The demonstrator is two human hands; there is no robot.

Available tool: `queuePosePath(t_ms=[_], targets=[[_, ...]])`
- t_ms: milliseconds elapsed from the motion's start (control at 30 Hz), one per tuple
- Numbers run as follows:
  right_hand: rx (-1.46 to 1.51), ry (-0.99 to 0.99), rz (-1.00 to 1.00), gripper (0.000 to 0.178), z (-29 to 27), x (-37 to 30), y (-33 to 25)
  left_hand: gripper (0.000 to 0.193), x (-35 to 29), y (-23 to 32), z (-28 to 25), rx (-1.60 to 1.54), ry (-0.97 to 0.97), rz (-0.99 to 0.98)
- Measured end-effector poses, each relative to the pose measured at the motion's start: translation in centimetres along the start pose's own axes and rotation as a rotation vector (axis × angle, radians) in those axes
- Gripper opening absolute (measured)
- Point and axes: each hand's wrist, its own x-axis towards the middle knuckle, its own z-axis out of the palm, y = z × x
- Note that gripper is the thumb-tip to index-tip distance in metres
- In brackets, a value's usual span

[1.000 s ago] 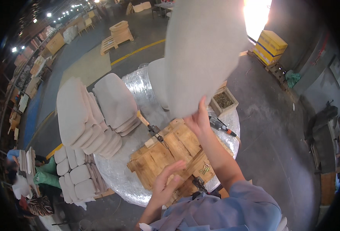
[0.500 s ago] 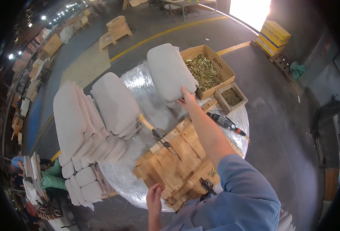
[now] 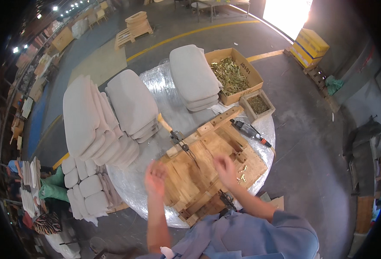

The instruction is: The person assembles a wooden frame with a gray cushion using a pneumatic drill and a clamp. They position the cushion, secure it with the clamp, and drive fasteners into the frame at multiple points. The finished unit is removed and placed on a stack, then a new cushion is loaded to repeat the process.

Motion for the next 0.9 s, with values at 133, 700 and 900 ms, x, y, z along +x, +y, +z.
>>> queuePosePath(t_ms=[133, 700, 900], targets=[[0.285, 0.001, 0.655, 0.018, -5.7, -15.3, 4.6, 0.088, 7.9, 4.2, 3.1, -0.257, -0.077, -0.065], [0.115, 0.141, 0.859, 0.025, -12.0, -24.6, 12.3, 0.089, 22.0, 11.6, 18.0, -0.083, 0.089, 0.062], [0.153, 0.163, 0.857, 0.024, -12.1, -24.5, 12.8, 0.064, 25.5, 12.3, 18.2, -0.029, 0.097, 0.084]])
